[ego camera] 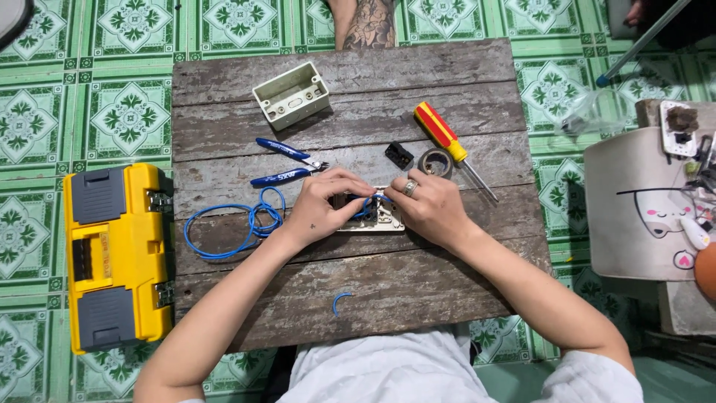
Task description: The person connects blue and green wires to terminals inside a small electrical box, then uses a screwdriver to tighten the terminal screws. The person also handles a black plastic cover and a roll of electrical tape.
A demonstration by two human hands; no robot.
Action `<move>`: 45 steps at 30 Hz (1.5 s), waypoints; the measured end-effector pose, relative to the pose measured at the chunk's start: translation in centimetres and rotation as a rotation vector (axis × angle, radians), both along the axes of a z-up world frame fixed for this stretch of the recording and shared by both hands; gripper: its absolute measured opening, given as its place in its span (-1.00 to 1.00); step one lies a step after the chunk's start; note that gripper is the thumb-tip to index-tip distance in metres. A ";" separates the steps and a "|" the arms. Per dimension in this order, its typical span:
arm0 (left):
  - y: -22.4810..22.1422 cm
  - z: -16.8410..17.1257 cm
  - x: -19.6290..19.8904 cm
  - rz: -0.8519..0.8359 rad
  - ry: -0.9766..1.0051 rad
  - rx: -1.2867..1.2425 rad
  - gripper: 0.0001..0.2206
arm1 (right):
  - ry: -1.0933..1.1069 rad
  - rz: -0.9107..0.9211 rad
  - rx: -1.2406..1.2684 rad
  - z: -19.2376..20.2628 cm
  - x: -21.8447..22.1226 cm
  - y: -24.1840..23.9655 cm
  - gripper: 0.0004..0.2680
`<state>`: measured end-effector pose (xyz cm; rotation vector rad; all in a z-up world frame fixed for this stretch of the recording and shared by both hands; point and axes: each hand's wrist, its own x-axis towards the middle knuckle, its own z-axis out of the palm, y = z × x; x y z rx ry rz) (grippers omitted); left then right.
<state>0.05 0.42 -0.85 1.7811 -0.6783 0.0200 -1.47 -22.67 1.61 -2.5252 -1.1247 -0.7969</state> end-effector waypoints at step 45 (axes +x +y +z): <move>-0.1 -0.4 0.2 0.020 -0.048 -0.041 -0.90 | -0.080 0.083 -0.024 -0.2 0.8 -0.2 -0.92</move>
